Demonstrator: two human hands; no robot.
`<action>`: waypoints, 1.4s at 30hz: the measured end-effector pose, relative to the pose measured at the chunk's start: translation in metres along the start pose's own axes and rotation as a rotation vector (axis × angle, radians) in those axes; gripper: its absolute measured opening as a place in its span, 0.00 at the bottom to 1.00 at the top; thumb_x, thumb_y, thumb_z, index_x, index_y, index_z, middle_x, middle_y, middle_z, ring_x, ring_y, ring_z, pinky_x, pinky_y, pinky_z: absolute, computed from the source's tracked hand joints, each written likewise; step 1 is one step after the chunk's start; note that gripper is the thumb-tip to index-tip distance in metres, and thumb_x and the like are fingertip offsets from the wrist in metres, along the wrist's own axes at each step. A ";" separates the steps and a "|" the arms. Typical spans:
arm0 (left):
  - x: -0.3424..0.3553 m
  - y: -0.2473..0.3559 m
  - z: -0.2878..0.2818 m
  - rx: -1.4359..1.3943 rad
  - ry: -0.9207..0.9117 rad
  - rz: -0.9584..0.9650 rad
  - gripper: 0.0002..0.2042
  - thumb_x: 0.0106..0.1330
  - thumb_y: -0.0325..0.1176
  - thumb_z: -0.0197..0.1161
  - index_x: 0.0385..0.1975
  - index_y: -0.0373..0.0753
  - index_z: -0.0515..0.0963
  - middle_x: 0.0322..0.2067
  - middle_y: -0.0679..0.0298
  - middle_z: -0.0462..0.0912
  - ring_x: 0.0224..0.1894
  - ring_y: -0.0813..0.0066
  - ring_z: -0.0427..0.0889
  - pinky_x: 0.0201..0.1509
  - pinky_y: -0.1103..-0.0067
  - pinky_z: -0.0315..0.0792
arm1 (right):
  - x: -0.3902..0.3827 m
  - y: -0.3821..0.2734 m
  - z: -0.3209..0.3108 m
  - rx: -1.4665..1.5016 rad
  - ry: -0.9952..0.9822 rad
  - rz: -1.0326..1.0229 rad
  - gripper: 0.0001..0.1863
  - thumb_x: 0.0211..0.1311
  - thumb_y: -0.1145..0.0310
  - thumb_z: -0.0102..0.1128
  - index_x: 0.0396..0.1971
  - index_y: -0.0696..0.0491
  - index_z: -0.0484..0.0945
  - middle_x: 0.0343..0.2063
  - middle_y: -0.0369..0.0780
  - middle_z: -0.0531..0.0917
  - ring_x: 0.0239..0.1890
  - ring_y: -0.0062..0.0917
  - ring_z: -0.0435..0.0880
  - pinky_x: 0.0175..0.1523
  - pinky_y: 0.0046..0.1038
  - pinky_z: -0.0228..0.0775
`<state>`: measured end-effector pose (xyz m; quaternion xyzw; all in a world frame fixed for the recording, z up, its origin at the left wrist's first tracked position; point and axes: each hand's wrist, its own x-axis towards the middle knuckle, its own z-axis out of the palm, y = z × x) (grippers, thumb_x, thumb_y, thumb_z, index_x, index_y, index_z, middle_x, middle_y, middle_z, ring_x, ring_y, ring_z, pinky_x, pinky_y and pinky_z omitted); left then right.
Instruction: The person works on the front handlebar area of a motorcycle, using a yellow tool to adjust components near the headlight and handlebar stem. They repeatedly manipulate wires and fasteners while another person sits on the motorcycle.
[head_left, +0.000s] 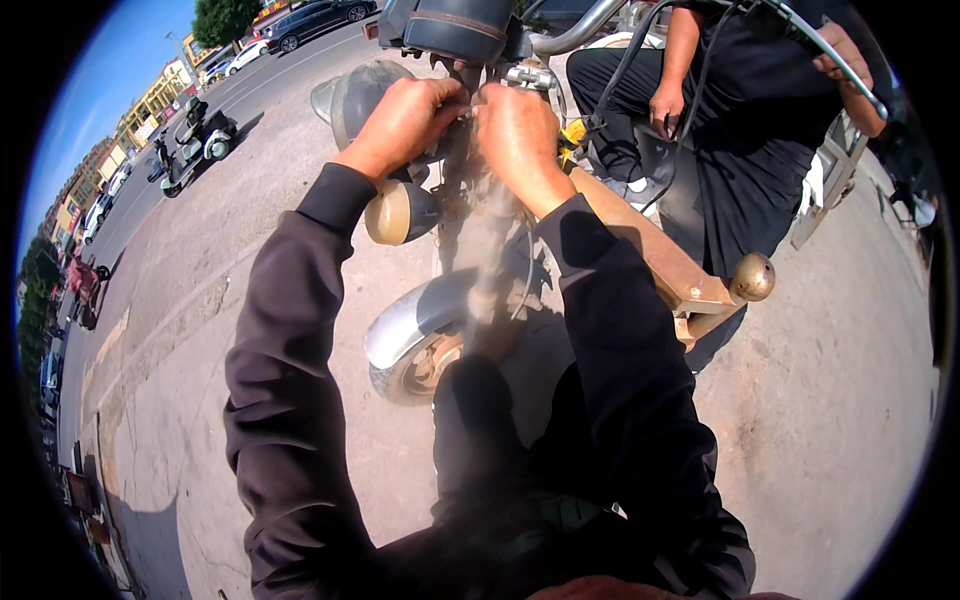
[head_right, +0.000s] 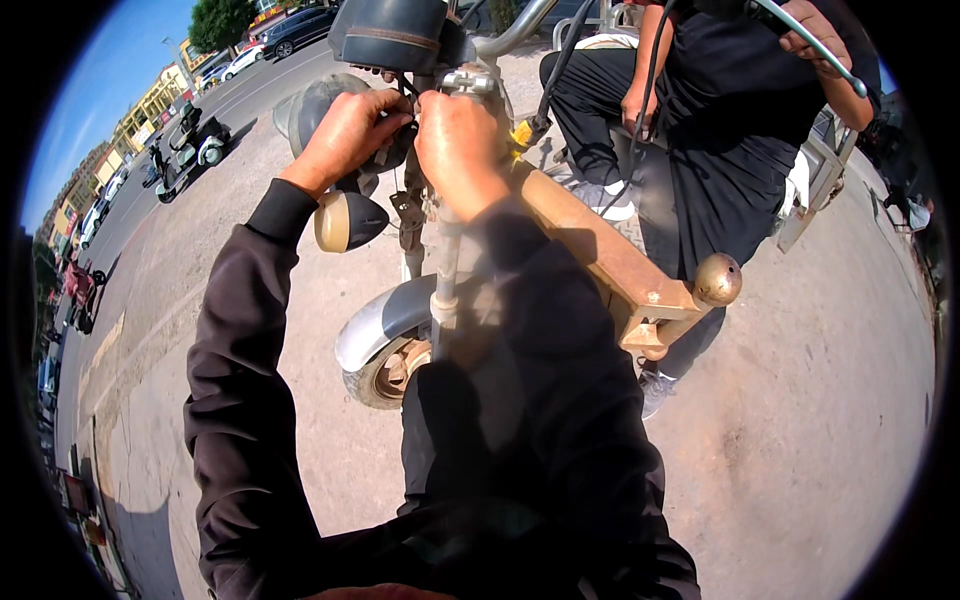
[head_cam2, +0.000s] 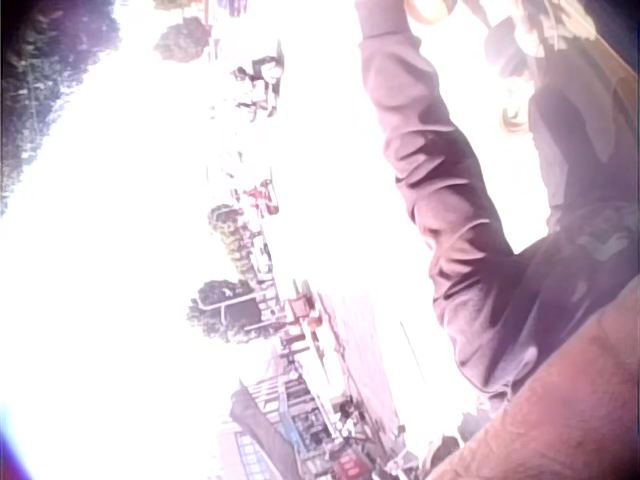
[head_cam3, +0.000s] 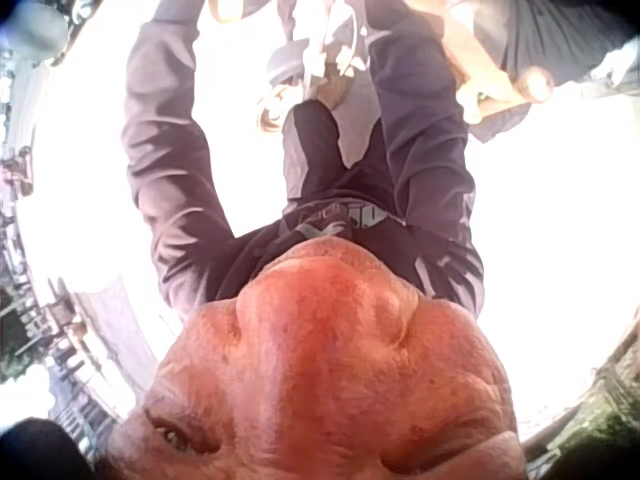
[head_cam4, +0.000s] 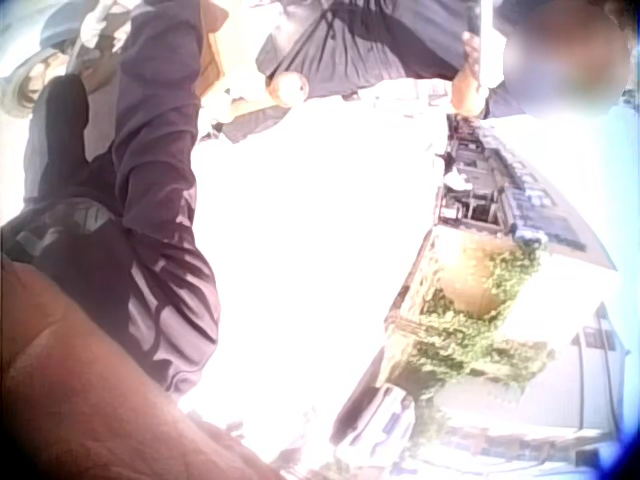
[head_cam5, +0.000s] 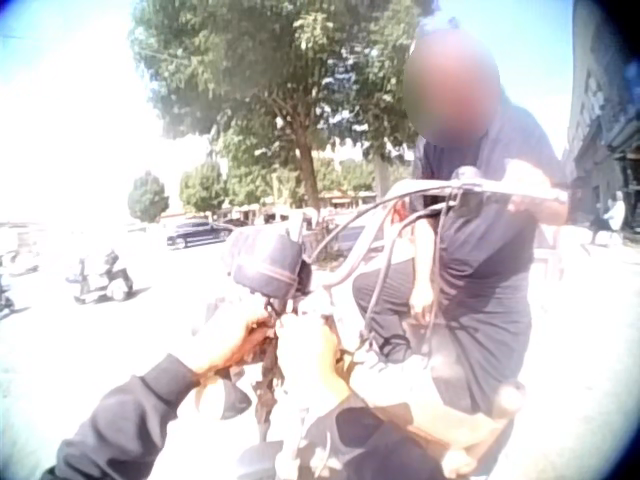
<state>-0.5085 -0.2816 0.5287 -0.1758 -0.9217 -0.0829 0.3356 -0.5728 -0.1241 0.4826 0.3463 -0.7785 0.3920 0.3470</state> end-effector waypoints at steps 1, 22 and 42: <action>0.000 0.001 0.000 0.033 0.016 0.051 0.07 0.62 0.29 0.64 0.37 0.35 0.81 0.28 0.48 0.82 0.32 0.46 0.82 0.37 0.65 0.76 | 0.000 0.001 0.000 0.002 -0.005 0.004 0.07 0.58 0.67 0.64 0.33 0.52 0.84 0.26 0.49 0.85 0.33 0.47 0.85 0.39 0.44 0.76; 0.015 0.016 0.005 -0.980 -0.238 -0.961 0.14 0.74 0.39 0.48 0.24 0.44 0.68 0.18 0.78 0.59 0.15 0.89 0.54 0.15 0.86 0.46 | 0.001 0.004 0.002 0.054 -0.054 0.080 0.08 0.63 0.65 0.59 0.34 0.51 0.85 0.13 0.39 0.82 0.22 0.32 0.86 0.36 0.34 0.77; 0.009 0.001 -0.003 0.118 0.003 0.142 0.07 0.63 0.29 0.62 0.37 0.35 0.82 0.29 0.49 0.83 0.32 0.50 0.82 0.37 0.65 0.76 | 0.001 0.008 0.003 0.053 -0.068 0.068 0.09 0.62 0.66 0.60 0.36 0.54 0.84 0.15 0.39 0.83 0.22 0.30 0.87 0.36 0.33 0.76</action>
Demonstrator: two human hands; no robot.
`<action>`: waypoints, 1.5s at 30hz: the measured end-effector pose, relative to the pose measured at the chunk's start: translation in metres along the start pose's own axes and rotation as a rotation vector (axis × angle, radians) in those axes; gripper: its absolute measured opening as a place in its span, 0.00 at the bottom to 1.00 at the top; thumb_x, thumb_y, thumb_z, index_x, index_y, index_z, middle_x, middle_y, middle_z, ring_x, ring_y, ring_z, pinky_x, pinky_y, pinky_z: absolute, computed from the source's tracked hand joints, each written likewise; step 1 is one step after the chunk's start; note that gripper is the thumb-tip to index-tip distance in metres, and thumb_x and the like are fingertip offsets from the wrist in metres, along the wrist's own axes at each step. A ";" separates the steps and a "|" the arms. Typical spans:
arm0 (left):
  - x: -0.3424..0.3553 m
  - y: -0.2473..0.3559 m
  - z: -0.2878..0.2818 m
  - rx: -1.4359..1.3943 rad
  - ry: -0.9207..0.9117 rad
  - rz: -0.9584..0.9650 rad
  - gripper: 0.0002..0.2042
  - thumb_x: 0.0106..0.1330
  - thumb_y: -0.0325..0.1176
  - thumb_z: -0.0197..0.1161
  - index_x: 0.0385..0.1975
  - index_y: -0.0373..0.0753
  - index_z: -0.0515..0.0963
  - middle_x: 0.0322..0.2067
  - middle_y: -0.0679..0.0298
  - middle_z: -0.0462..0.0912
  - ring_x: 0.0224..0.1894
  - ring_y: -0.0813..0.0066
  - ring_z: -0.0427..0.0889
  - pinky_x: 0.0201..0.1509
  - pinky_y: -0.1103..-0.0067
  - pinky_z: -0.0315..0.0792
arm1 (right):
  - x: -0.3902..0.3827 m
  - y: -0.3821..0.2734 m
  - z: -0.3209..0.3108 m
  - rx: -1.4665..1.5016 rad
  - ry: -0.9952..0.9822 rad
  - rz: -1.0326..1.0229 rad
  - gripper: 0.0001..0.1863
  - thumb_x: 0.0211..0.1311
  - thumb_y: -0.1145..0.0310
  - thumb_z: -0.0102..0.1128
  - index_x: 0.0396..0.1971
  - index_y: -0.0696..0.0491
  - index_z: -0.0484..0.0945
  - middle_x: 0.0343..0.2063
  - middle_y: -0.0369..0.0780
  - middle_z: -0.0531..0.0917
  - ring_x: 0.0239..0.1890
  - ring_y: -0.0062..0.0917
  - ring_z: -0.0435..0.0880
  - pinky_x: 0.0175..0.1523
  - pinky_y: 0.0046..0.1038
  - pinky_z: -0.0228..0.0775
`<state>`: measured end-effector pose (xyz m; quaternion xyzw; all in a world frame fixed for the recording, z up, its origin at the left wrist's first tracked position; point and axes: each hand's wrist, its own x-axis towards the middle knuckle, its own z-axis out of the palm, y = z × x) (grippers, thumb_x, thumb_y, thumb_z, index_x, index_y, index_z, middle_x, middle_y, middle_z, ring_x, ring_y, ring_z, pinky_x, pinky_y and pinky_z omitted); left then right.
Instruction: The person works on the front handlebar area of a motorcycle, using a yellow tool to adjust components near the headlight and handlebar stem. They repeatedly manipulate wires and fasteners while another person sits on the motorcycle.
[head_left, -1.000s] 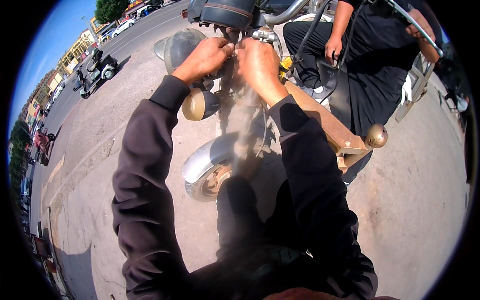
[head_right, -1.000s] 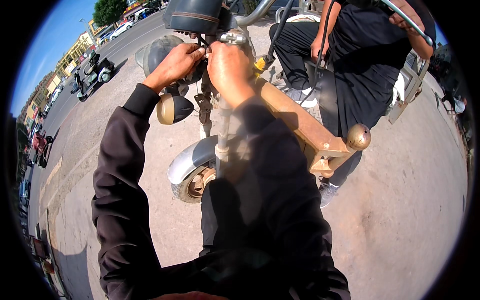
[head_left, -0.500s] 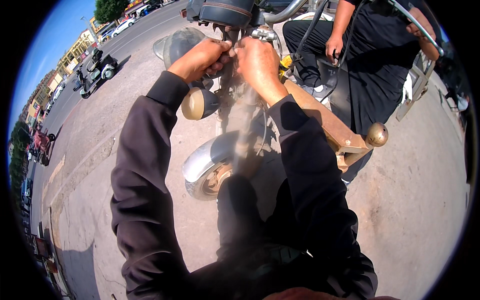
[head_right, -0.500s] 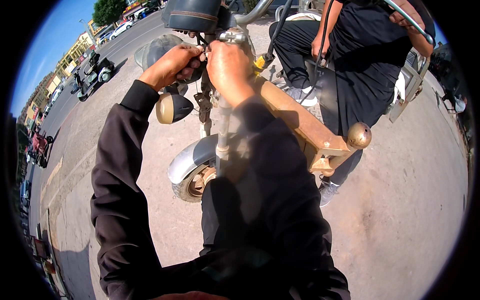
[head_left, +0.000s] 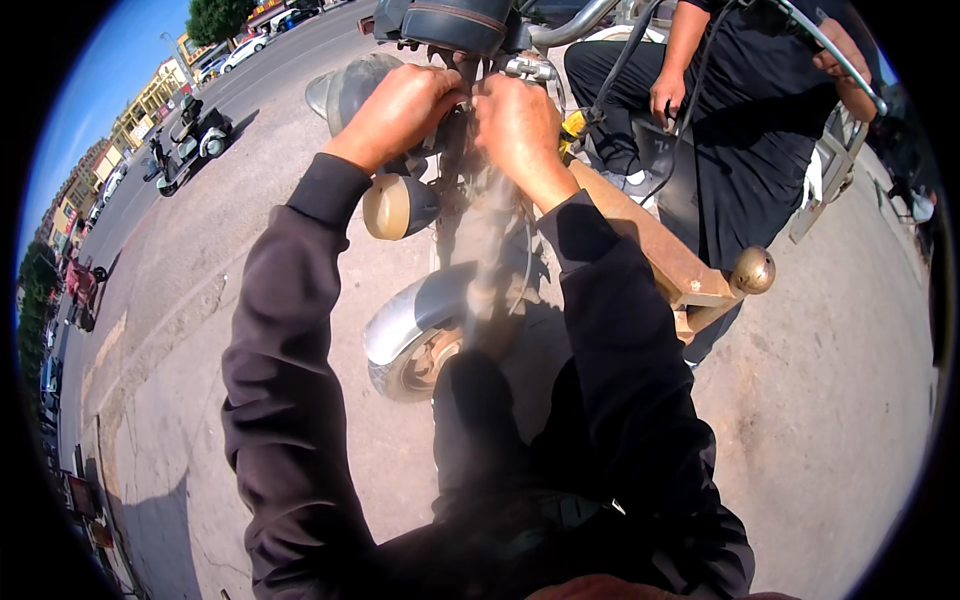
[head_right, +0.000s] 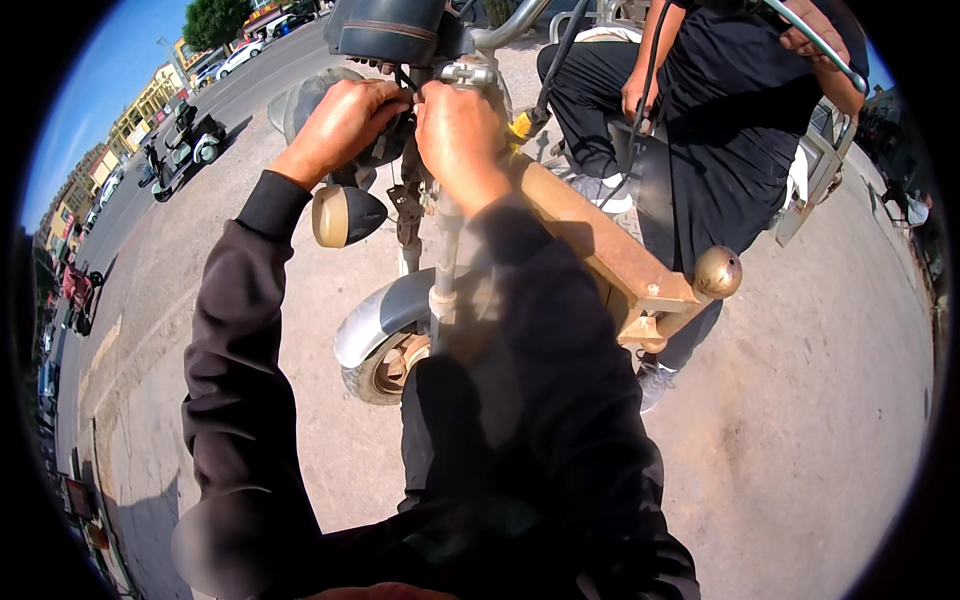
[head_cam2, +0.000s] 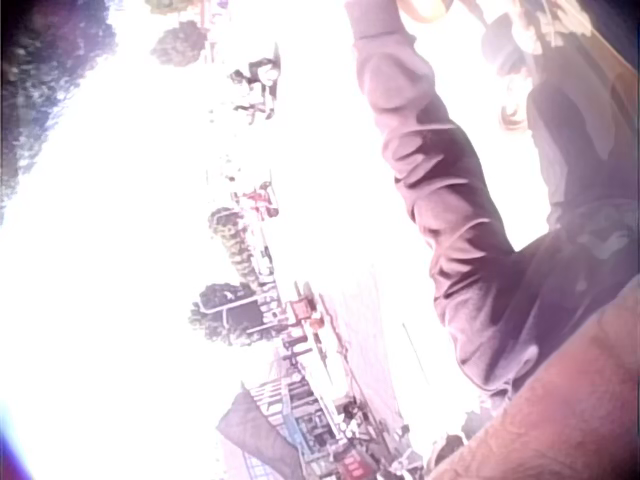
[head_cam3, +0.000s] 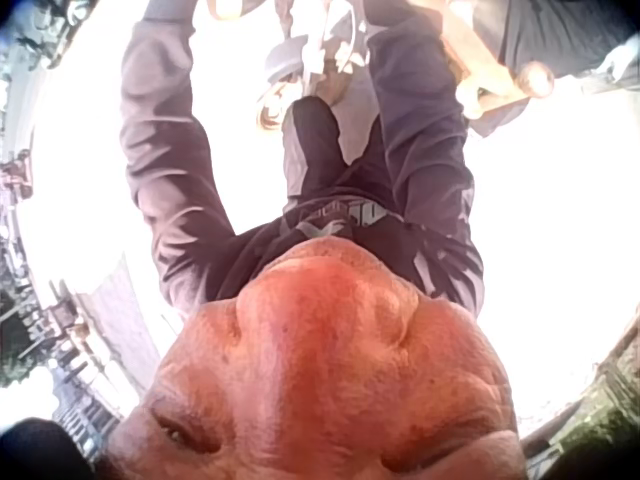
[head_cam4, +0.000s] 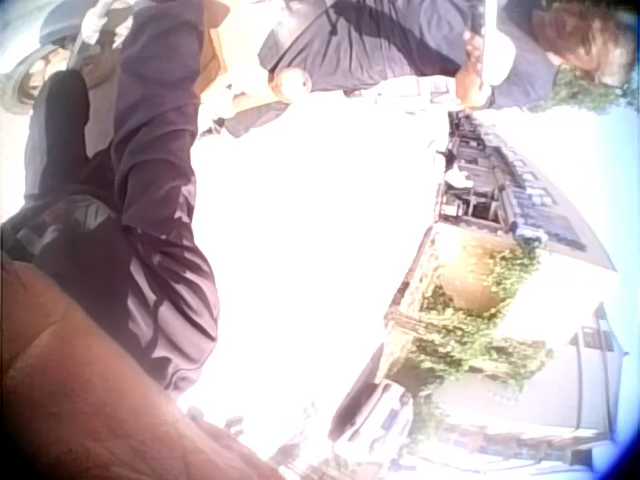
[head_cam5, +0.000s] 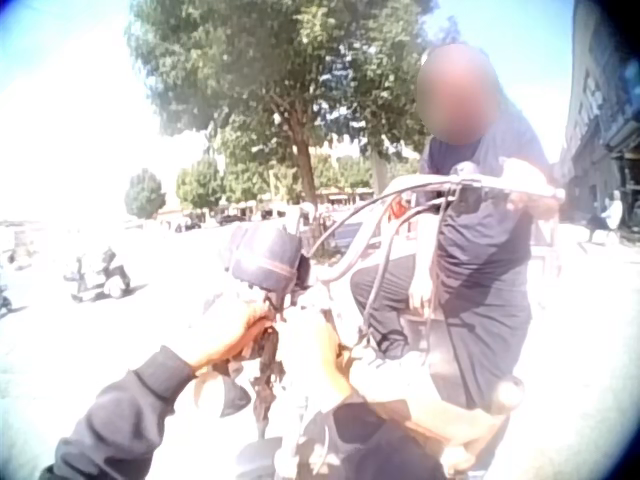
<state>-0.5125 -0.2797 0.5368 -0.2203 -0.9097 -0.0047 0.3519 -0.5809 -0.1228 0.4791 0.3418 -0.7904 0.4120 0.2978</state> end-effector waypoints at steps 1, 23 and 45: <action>0.001 0.001 0.002 -0.027 -0.014 -0.019 0.06 0.62 0.29 0.62 0.35 0.35 0.82 0.28 0.48 0.82 0.33 0.47 0.82 0.38 0.63 0.76 | 0.002 0.002 -0.004 0.066 -0.063 0.038 0.09 0.62 0.66 0.60 0.37 0.55 0.83 0.17 0.40 0.84 0.23 0.29 0.87 0.36 0.32 0.76; 0.005 0.012 0.002 -0.654 -0.342 -0.795 0.14 0.75 0.38 0.53 0.34 0.33 0.77 0.20 0.70 0.73 0.20 0.83 0.72 0.24 0.81 0.70 | -0.024 -0.006 -0.025 0.258 -0.007 -0.101 0.06 0.60 0.76 0.59 0.34 0.61 0.81 0.22 0.47 0.84 0.27 0.45 0.86 0.37 0.39 0.79; 0.018 0.042 -0.092 -0.747 0.653 -0.658 0.23 0.75 0.47 0.54 0.16 0.46 0.61 0.16 0.73 0.57 0.18 0.85 0.54 0.24 0.82 0.49 | -0.036 -0.013 -0.147 0.065 -0.217 -0.074 0.07 0.61 0.73 0.65 0.35 0.59 0.80 0.31 0.42 0.84 0.32 0.30 0.83 0.40 0.26 0.74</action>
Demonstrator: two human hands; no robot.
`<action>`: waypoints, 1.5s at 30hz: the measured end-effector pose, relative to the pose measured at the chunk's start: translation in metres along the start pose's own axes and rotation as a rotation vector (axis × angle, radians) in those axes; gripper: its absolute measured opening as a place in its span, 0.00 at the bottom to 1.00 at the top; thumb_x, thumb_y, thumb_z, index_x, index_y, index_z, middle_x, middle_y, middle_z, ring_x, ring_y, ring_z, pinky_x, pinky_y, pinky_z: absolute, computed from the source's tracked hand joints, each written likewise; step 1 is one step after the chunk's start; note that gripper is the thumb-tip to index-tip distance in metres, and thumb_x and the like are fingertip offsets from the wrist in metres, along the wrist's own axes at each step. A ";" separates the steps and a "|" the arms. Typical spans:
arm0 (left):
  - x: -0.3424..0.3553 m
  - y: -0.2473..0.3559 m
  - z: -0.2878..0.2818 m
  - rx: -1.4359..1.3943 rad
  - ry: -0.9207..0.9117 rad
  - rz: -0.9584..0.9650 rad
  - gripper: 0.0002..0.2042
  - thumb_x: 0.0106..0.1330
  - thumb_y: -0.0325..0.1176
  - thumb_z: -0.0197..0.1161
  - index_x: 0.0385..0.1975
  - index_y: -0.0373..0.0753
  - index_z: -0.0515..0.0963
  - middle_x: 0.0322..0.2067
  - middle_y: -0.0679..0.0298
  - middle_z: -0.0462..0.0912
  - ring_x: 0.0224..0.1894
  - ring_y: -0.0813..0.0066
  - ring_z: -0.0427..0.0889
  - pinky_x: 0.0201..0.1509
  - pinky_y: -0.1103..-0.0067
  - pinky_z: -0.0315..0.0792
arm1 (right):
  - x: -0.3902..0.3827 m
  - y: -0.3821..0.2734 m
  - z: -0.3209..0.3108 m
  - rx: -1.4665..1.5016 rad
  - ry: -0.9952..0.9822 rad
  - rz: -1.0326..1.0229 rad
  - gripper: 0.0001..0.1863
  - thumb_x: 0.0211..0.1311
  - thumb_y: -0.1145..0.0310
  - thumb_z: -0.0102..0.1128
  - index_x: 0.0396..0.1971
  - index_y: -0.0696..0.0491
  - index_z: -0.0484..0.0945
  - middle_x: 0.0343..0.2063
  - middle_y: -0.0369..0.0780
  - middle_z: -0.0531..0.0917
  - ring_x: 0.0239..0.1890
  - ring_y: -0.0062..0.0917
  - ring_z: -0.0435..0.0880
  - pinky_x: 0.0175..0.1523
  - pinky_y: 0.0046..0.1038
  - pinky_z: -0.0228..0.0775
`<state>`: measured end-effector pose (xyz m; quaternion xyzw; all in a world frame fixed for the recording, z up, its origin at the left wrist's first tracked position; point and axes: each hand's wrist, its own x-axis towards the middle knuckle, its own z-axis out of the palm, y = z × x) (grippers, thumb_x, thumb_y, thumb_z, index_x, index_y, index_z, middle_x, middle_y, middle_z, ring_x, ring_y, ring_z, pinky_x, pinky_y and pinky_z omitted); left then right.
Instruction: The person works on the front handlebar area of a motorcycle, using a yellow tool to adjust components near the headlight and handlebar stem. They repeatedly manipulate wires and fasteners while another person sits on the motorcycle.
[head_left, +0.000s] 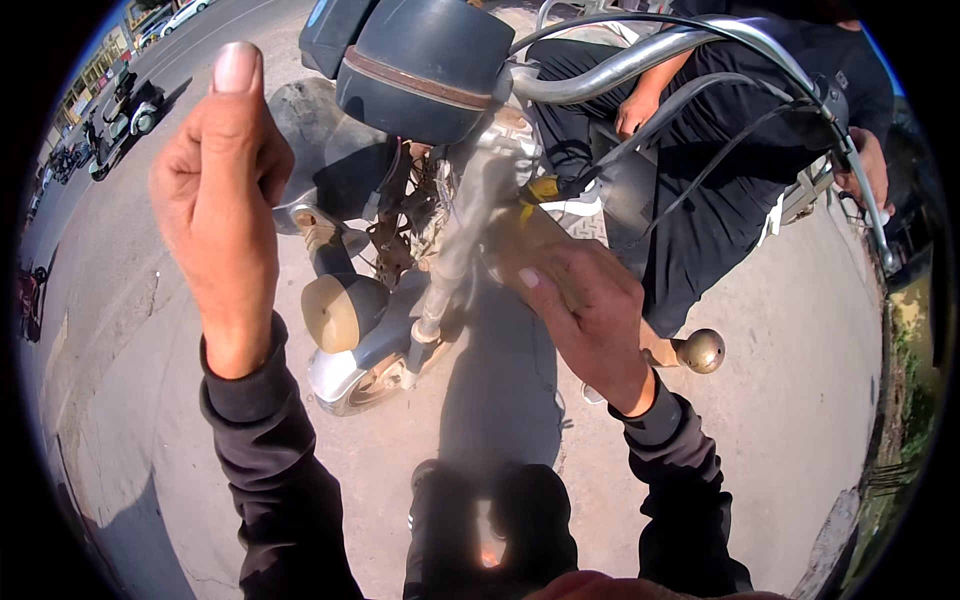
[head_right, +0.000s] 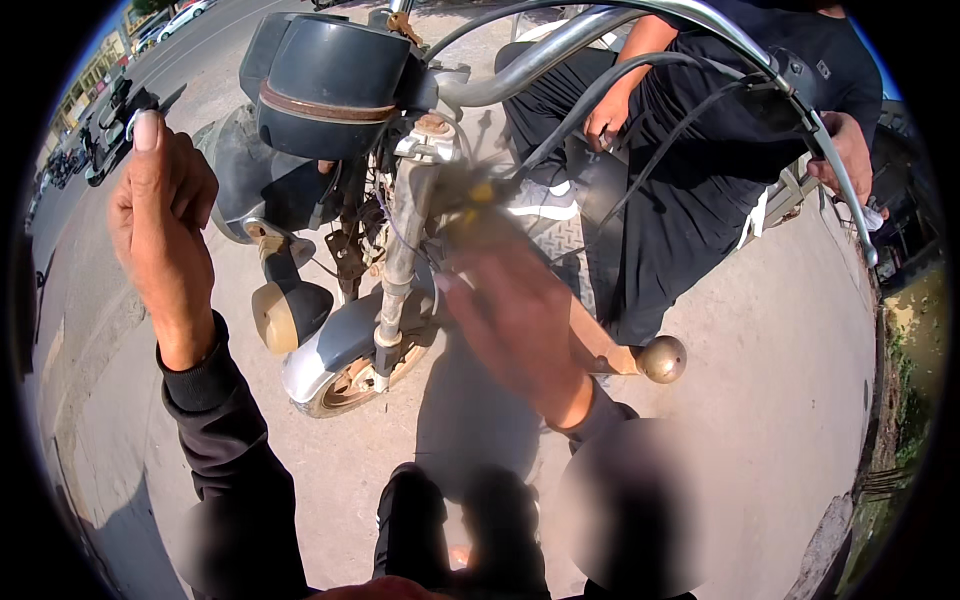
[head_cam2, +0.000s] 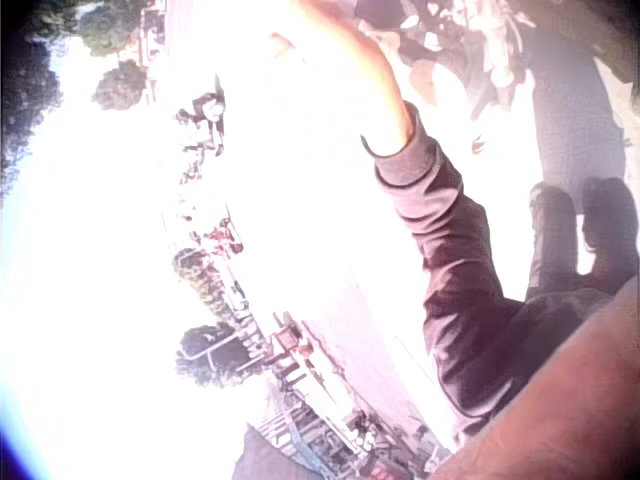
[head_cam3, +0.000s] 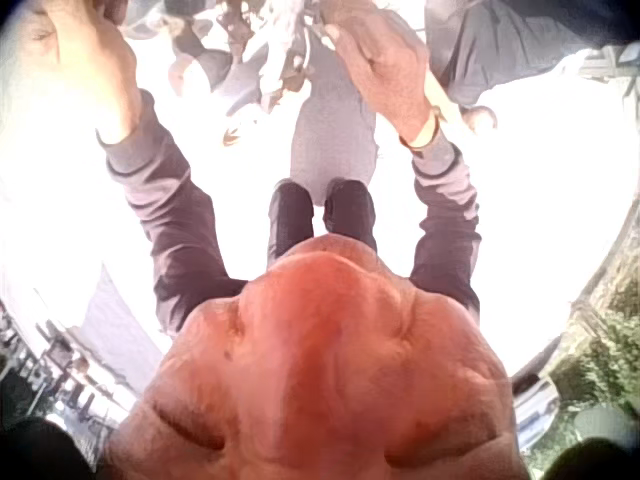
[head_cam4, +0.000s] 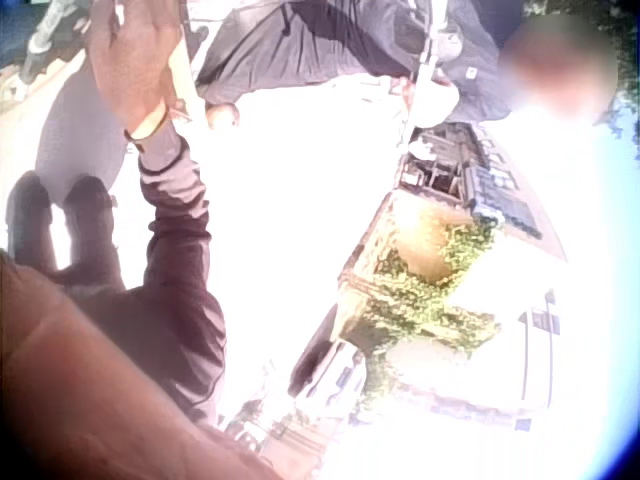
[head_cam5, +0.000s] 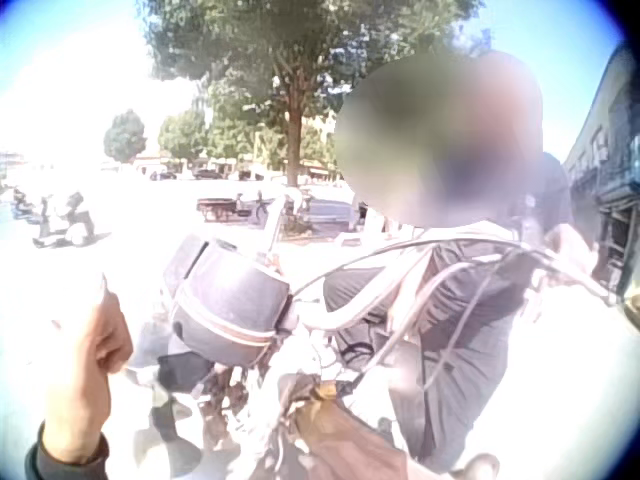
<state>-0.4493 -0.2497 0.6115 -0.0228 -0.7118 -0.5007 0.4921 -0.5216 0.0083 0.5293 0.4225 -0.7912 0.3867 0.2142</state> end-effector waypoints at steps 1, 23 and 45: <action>0.000 0.015 0.003 0.074 0.042 0.009 0.23 0.75 0.44 0.55 0.15 0.44 0.61 0.16 0.74 0.57 0.20 0.85 0.53 0.24 0.82 0.46 | -0.004 -0.018 -0.010 0.009 -0.111 0.016 0.07 0.60 0.71 0.66 0.36 0.58 0.81 0.31 0.42 0.84 0.33 0.33 0.83 0.40 0.29 0.75; -0.533 0.365 -0.628 0.762 -1.785 -1.432 0.27 0.70 0.53 0.51 0.32 0.30 0.83 0.33 0.49 0.87 0.34 0.57 0.86 0.42 0.65 0.80 | -0.693 -0.579 -0.357 0.283 -0.767 2.392 0.11 0.67 0.69 0.47 0.32 0.52 0.81 0.26 0.41 0.83 0.26 0.30 0.83 0.30 0.36 0.77; -0.523 0.372 -0.451 0.680 -1.490 -0.465 0.14 0.67 0.42 0.58 0.33 0.36 0.81 0.26 0.64 0.86 0.26 0.74 0.85 0.31 0.77 0.79 | -0.595 -0.494 -0.313 0.315 -0.342 1.564 0.08 0.55 0.66 0.62 0.28 0.55 0.80 0.29 0.45 0.85 0.31 0.38 0.86 0.36 0.40 0.80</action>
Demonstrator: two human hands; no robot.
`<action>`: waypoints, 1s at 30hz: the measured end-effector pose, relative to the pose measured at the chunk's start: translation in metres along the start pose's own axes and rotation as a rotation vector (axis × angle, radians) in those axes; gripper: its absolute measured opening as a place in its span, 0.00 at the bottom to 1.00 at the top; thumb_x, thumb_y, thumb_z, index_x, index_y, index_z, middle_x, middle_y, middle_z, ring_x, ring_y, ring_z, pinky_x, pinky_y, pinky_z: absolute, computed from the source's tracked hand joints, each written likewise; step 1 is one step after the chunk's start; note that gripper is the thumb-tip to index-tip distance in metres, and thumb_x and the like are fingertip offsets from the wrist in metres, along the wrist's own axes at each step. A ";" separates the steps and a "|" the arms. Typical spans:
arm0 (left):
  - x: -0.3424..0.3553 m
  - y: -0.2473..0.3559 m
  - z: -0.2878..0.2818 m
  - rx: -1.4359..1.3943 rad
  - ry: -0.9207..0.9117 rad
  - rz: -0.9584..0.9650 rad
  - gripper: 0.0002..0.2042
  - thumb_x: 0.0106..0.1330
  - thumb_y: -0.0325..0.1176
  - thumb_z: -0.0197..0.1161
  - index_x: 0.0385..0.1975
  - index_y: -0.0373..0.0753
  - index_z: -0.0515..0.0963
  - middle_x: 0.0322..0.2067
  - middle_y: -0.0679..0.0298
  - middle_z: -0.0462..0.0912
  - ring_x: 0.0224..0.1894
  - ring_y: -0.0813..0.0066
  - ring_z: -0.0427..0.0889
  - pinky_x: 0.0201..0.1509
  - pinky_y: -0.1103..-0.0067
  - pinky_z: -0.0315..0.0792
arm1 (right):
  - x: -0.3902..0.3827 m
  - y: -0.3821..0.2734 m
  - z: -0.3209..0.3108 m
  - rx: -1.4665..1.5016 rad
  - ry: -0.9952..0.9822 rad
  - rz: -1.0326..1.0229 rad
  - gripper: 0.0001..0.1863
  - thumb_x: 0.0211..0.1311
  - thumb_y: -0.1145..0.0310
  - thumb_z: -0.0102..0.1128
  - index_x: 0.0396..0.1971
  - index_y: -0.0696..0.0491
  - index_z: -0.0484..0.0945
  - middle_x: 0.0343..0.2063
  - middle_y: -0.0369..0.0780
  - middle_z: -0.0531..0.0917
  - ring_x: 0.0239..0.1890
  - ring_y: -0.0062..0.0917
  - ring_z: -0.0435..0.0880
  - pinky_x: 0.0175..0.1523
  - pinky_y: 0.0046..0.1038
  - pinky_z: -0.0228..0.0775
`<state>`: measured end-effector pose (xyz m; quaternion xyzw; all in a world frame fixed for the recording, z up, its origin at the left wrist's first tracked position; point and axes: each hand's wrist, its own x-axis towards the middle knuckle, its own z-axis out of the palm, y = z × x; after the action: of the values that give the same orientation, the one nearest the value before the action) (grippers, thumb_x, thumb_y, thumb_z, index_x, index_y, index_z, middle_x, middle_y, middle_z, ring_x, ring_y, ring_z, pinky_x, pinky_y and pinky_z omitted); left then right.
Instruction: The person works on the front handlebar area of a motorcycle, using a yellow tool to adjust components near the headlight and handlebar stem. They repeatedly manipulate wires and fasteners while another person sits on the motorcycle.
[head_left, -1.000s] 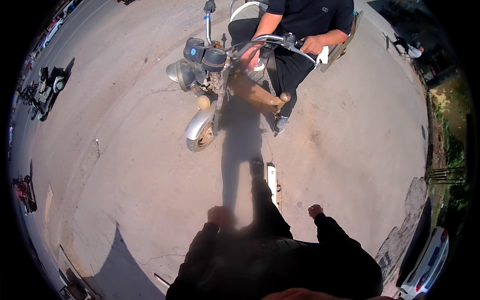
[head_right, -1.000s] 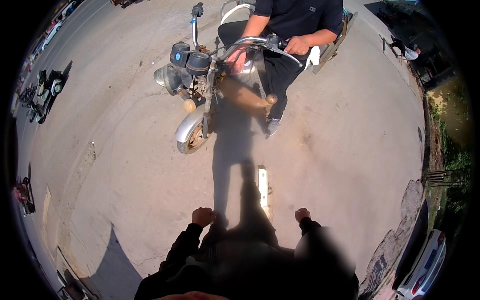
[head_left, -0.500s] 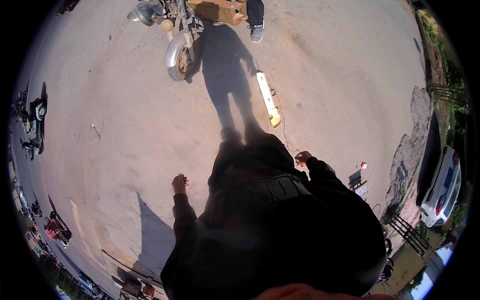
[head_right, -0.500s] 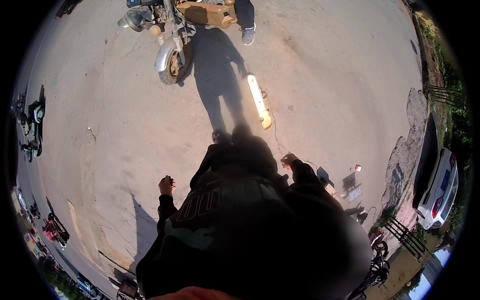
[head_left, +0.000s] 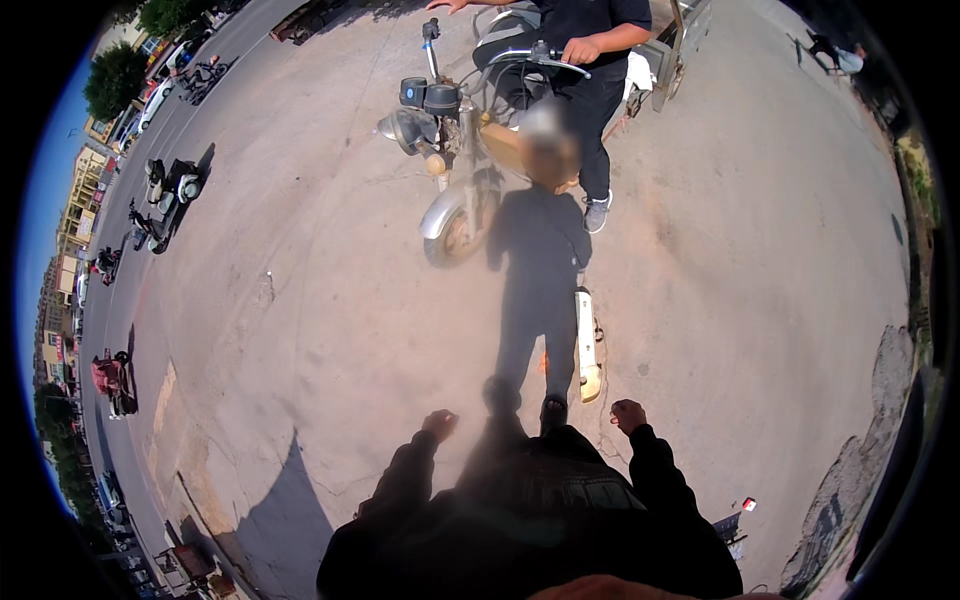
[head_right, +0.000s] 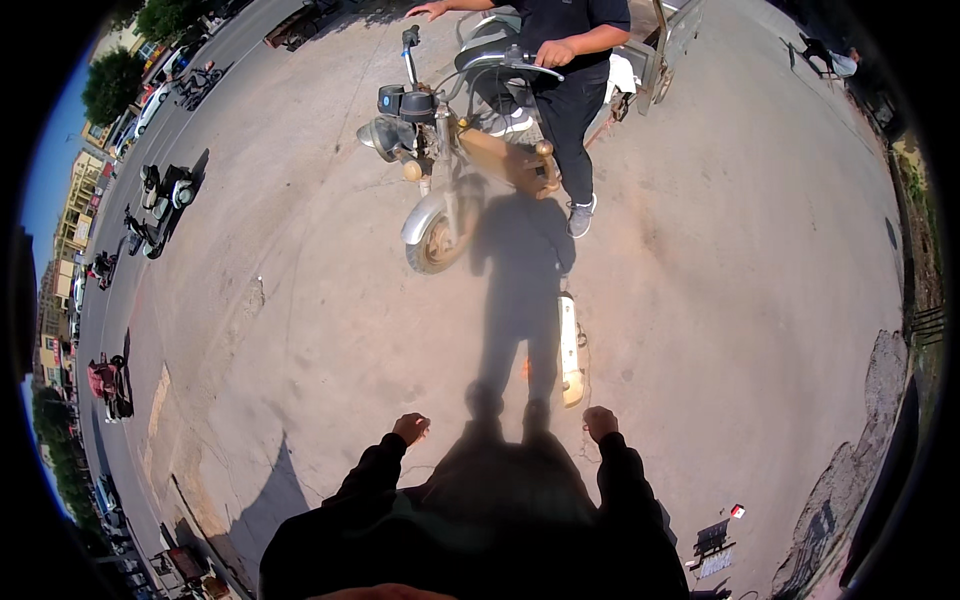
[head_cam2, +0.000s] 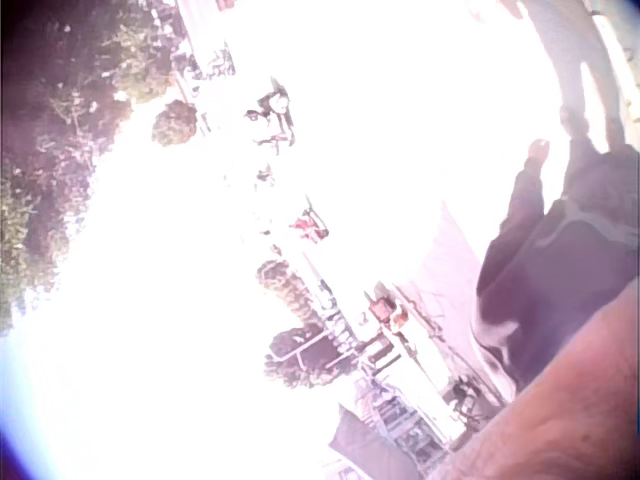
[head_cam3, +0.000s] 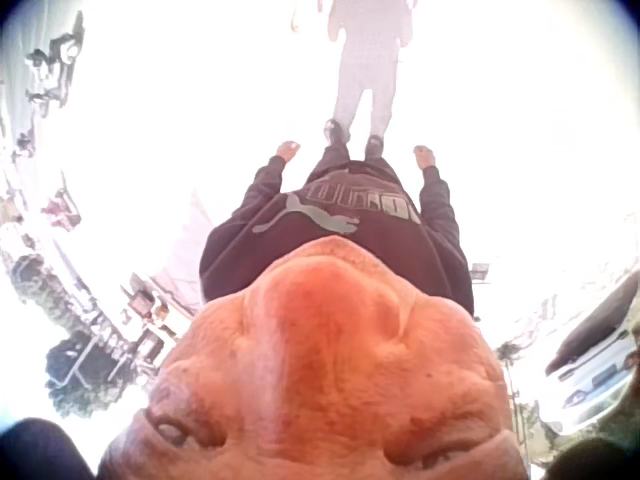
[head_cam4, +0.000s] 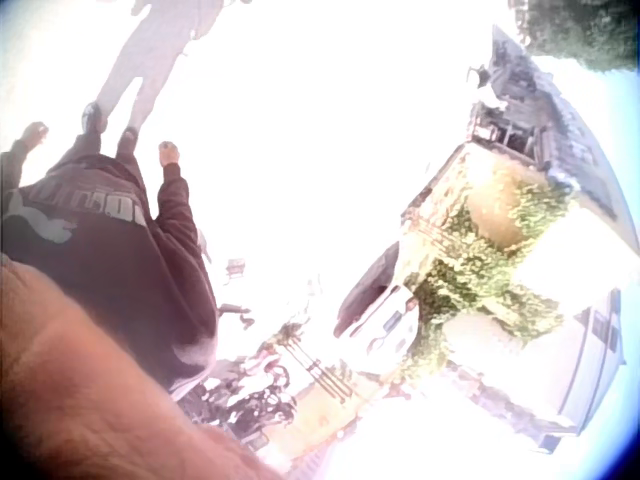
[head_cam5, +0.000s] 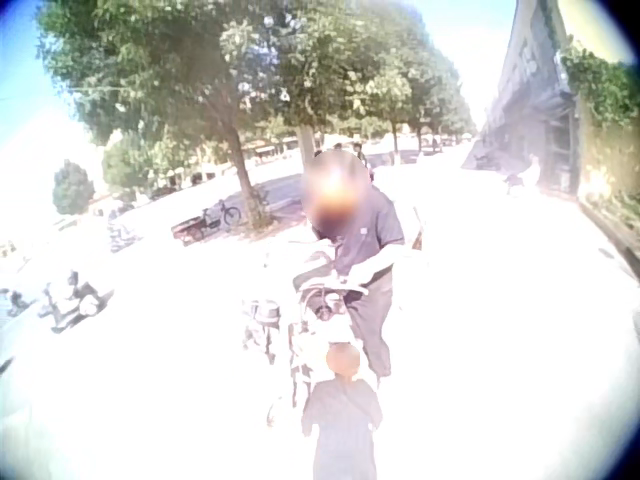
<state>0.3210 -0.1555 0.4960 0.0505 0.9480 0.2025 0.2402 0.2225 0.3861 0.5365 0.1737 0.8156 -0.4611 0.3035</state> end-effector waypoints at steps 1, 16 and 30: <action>-0.005 0.011 0.006 -0.211 0.039 -0.100 0.13 0.67 0.42 0.58 0.33 0.37 0.81 0.26 0.63 0.86 0.26 0.73 0.85 0.31 0.77 0.79 | -0.011 0.015 -0.002 0.088 -0.011 0.105 0.09 0.58 0.66 0.60 0.28 0.57 0.81 0.28 0.45 0.86 0.28 0.36 0.87 0.35 0.39 0.80; 0.013 0.047 -0.003 -0.087 -0.237 -0.272 0.18 0.63 0.48 0.55 0.34 0.41 0.84 0.37 0.56 0.86 0.43 0.52 0.84 0.50 0.62 0.77 | 0.010 0.163 -0.035 0.347 -0.153 0.400 0.12 0.63 0.66 0.49 0.25 0.55 0.78 0.23 0.41 0.83 0.20 0.27 0.83 0.22 0.32 0.71; 0.082 0.160 -0.048 -0.319 -0.079 -0.257 0.13 0.64 0.42 0.53 0.27 0.42 0.81 0.34 0.58 0.84 0.39 0.55 0.84 0.46 0.63 0.76 | 0.069 0.118 -0.114 -0.001 -0.204 0.053 0.13 0.65 0.63 0.50 0.32 0.56 0.79 0.25 0.39 0.83 0.23 0.26 0.84 0.25 0.29 0.74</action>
<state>0.2253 -0.0110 0.5642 -0.1015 0.8924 0.3156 0.3061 0.1985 0.5444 0.4590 0.1471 0.7759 -0.4676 0.3972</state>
